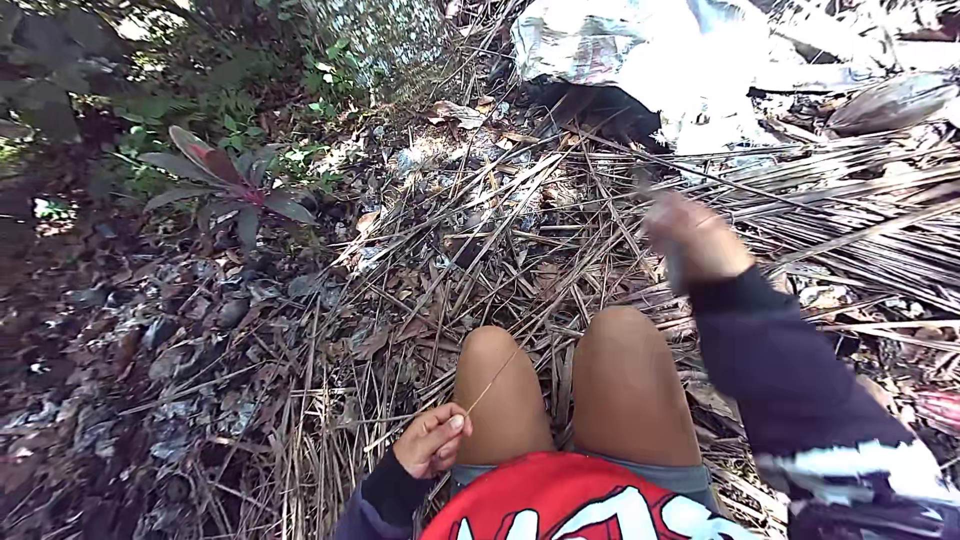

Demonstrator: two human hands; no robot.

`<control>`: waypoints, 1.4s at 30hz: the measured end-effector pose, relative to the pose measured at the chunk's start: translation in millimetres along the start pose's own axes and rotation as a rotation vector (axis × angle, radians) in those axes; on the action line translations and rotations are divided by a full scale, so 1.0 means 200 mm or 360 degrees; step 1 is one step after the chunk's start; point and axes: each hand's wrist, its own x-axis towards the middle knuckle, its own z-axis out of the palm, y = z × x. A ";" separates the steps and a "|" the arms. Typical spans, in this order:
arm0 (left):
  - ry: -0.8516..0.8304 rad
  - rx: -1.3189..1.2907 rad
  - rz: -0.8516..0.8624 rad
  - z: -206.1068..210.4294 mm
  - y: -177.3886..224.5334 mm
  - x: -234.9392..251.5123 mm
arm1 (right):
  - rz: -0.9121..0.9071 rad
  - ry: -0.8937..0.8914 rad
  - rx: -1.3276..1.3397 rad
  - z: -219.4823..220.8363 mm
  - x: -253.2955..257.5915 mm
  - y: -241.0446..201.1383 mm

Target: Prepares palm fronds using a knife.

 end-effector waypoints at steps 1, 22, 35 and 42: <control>0.0062 -0.0011 -0.0006 -0.02 -0.01 -0.02 | -0.0038 0.0223 0.0027 -0.15 0.10 0.03; 0.0877 0.1098 0.1055 0.21 0.03 0.09 | 0.0063 -0.0847 0.0469 0.49 -0.30 0.05; 0.0570 0.1238 0.1014 0.12 0.01 0.11 | -0.0161 -0.0781 0.0566 0.39 -0.15 0.04; 0.0845 0.1556 0.1540 0.31 0.12 0.27 | 0.0036 -0.1234 0.0386 0.53 -0.43 0.11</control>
